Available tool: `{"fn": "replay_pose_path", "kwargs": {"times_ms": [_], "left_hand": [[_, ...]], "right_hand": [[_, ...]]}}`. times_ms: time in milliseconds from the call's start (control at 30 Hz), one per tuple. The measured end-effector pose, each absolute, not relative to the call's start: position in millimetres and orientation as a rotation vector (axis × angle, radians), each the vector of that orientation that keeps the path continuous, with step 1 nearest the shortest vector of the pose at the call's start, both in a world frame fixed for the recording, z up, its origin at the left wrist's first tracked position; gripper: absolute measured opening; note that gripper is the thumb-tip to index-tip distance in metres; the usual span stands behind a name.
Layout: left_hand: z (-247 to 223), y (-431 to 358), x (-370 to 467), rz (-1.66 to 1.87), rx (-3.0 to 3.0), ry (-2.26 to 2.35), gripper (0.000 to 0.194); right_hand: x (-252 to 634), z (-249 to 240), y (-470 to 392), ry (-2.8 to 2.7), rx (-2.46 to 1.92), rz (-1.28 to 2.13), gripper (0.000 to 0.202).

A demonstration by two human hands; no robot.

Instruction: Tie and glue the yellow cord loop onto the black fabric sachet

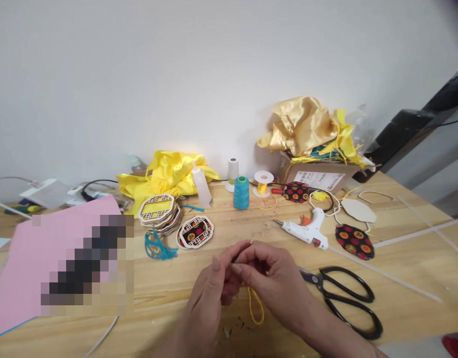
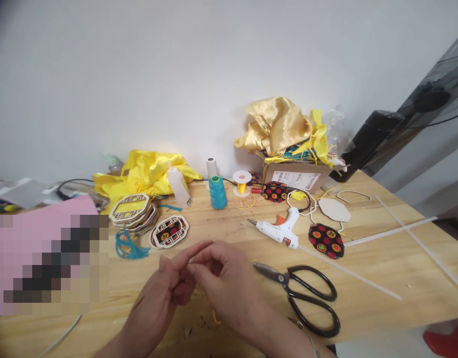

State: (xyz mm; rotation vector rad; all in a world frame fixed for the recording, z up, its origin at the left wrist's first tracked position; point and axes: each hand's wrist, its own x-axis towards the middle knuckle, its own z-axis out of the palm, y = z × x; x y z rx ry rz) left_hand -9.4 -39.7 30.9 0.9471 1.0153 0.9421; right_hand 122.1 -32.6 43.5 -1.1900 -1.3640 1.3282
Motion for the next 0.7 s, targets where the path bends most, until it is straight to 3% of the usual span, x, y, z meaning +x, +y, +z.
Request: {"fn": "replay_pose_path", "kwargs": {"times_ms": [433,600,700], "left_hand": [[38,-37,-11,0.84,1.138,1.128,0.019],[37,-37,-17,0.85,1.248,1.204,0.019],[35,-37,-20,0.914,1.166,1.223,0.019]], "right_hand": [[132,40,-28,-1.546,-1.332,1.056,0.01],[133,43,-18,-1.635,-1.326,0.999,0.014],[137,46,-5,-1.663,-1.416,0.751,0.012]]}}
